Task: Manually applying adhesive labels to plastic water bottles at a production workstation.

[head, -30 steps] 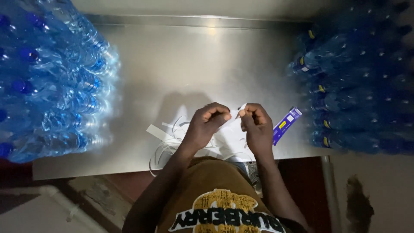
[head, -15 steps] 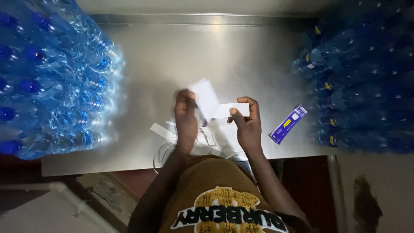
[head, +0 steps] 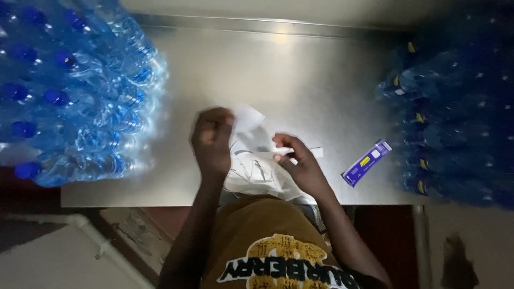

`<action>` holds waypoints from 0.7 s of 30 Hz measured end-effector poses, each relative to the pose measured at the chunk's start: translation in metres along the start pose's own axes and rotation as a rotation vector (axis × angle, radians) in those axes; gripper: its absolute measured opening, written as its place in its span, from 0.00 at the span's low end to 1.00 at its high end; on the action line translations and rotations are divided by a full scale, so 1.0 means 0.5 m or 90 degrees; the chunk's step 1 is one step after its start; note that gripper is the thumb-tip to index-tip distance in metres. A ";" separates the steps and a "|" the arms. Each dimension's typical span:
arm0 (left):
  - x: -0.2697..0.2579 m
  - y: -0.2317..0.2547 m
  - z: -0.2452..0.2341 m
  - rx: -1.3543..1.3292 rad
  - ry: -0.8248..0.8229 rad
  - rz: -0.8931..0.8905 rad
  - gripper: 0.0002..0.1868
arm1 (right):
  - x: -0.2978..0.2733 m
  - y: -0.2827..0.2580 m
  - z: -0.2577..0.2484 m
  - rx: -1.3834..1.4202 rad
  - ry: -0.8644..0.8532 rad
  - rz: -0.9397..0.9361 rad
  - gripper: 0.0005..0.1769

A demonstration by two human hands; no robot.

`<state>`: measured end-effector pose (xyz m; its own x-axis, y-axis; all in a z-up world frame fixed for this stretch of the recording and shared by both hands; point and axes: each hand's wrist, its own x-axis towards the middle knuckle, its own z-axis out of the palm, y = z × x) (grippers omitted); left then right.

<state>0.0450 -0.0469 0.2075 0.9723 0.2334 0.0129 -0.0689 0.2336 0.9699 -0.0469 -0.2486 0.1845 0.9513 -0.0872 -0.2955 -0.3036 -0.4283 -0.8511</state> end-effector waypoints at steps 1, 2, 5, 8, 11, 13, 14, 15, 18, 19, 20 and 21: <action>-0.022 -0.026 0.004 0.027 -0.075 0.003 0.09 | 0.004 -0.013 -0.007 0.166 0.023 -0.072 0.35; -0.045 -0.051 0.007 0.053 -0.150 0.007 0.08 | 0.007 -0.026 -0.014 0.331 0.047 -0.145 0.37; -0.074 -0.051 0.027 0.049 -0.244 0.053 0.06 | 0.019 -0.082 -0.010 0.348 0.113 -0.240 0.13; -0.066 -0.051 0.027 0.019 -0.307 0.136 0.14 | 0.012 -0.117 -0.003 0.302 0.125 -0.266 0.10; -0.067 -0.041 0.032 0.011 -0.289 0.160 0.15 | 0.006 -0.118 0.010 0.290 0.127 -0.294 0.08; -0.066 -0.045 0.023 0.009 -0.295 0.143 0.13 | 0.001 -0.120 0.011 0.267 0.127 -0.288 0.08; -0.065 -0.047 0.022 0.003 -0.308 0.128 0.12 | -0.002 -0.120 0.010 0.242 0.136 -0.283 0.07; -0.065 -0.052 0.024 0.003 -0.310 0.125 0.12 | -0.005 -0.112 0.010 0.242 0.137 -0.280 0.07; -0.053 -0.083 0.017 -0.125 -0.309 0.027 0.07 | -0.010 -0.074 0.000 0.255 0.129 -0.265 0.07; -0.039 -0.106 0.008 -0.159 -0.260 -0.035 0.09 | -0.004 -0.050 -0.014 0.297 0.145 -0.250 0.08; -0.024 -0.128 -0.001 -0.192 -0.210 -0.097 0.11 | 0.001 -0.027 -0.027 0.339 0.160 -0.236 0.09; -0.009 -0.133 -0.018 -0.192 -0.208 -0.096 0.11 | 0.029 0.084 -0.120 0.340 0.158 -0.236 0.09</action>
<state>0.0431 -0.0552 0.1408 0.9924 -0.1229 0.0002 0.0638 0.5166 0.8538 -0.0427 -0.3216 0.1706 0.9618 -0.2509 0.1097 0.1198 0.0255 -0.9925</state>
